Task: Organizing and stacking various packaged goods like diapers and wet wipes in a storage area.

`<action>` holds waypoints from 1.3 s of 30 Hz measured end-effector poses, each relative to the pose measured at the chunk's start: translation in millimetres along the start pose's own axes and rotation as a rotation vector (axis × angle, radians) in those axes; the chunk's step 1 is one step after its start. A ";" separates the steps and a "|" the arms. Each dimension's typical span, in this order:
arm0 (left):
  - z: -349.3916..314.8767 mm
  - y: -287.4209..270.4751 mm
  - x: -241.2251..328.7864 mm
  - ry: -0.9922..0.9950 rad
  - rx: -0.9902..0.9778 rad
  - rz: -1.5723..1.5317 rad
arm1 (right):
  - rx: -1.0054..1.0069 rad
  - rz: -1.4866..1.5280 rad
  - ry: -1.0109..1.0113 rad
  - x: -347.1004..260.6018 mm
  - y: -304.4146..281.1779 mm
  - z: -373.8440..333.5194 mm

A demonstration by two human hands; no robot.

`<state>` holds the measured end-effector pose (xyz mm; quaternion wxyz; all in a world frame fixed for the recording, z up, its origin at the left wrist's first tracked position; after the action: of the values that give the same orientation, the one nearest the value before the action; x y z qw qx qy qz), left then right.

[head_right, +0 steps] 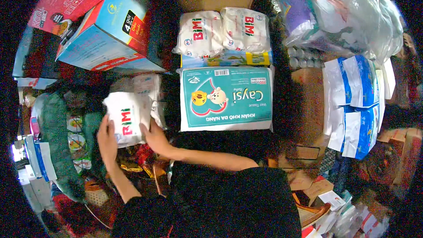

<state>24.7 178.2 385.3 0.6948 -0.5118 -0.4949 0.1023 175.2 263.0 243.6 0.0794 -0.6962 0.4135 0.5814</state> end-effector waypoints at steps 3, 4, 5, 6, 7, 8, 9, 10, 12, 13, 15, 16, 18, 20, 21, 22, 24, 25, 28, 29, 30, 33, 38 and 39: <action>-22.7 -38.4 47.7 0.012 0.023 -0.223 | -0.109 0.042 -0.074 -57.2 -6.5 -40.9; -27.7 -46.5 68.8 0.097 0.048 -0.211 | -0.158 0.037 -0.080 -75.7 -10.7 -50.2; -32.2 -50.9 89.1 0.182 0.073 -0.196 | -0.120 -0.025 -0.175 -101.5 -21.5 -59.5; -34.2 -49.7 103.7 0.205 0.090 -0.201 | -0.091 -0.103 -0.269 -127.6 -34.1 -60.3; -33.5 -46.4 117.3 0.229 0.109 -0.208 | -0.061 -0.182 -0.365 -154.3 -48.4 -59.9; -31.1 -41.2 127.5 0.219 0.121 -0.228 | -0.016 -0.333 -0.456 -181.0 -66.0 -58.2; -26.8 -32.5 143.7 0.296 0.103 -0.243 | 0.035 -0.474 -0.556 -208.4 -84.7 -54.5; -19.2 -17.9 153.7 0.297 0.084 -0.299 | 0.020 -0.481 -0.514 -225.0 -102.4 -42.4; 5.6 18.7 172.9 0.336 0.025 -0.359 | 0.043 -0.533 -0.384 -249.8 -139.4 -19.4; 22.8 38.9 184.5 0.406 0.004 -0.380 | 0.043 -0.575 -0.374 -263.1 -155.5 -7.8; 59.8 78.3 202.2 0.511 0.112 -0.415 | 0.118 -0.648 -0.526 -292.4 -180.7 19.8; 82.4 99.1 213.7 0.556 0.203 -0.396 | 0.195 -0.783 -0.486 -297.8 -198.9 36.3; 120.5 137.8 224.9 0.590 0.194 -0.460 | 0.318 -1.045 -0.516 -309.9 -231.4 64.7; 154.0 177.7 229.6 0.550 0.112 -0.441 | 0.323 -1.096 -0.439 -306.6 -258.7 101.6; 163.9 193.1 232.6 0.550 0.140 -0.360 | 0.337 -1.130 -0.360 -300.6 -272.6 116.3; 174.1 207.3 234.4 0.530 0.093 -0.354 | 0.344 -1.143 -0.335 -296.7 -282.7 125.5; 182.0 221.1 236.4 0.524 0.039 -0.406 | 0.324 -1.147 -0.342 -290.6 -290.4 138.3; 185.0 229.8 233.1 0.448 -0.038 -0.412 | 0.345 -1.147 -0.287 -286.8 -297.0 140.9; 179.2 218.2 241.0 0.528 0.165 -0.090 | 0.476 -1.293 -0.388 -295.2 -299.3 132.8; 177.9 215.3 242.6 0.527 0.219 -0.027 | 0.525 -1.380 -0.445 -299.3 -296.0 130.0; 171.2 212.1 257.1 0.735 0.243 -0.092 | 0.460 -1.403 -0.480 -299.0 -291.7 131.7; 179.5 237.7 273.6 0.848 0.171 0.110 | 0.374 -1.504 -0.862 -302.7 -266.9 134.7; 193.1 277.7 264.2 0.856 -0.053 0.024 | 0.306 -1.518 -0.656 -261.7 -286.8 170.2; 191.9 276.8 264.0 0.892 -0.021 0.010 | 0.312 -1.528 -0.709 -259.0 -286.6 170.7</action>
<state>102.7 592.5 311.7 0.8345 -0.5153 -0.1454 -0.1302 244.4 674.2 311.0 0.6691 -0.5418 -0.1431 0.4882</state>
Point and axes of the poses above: each hand's wrist, its own z-axis towards the middle knuckle, its own y-axis out of the palm, x = y × z, the point moved 8 cm from there along z, towards the middle knuckle
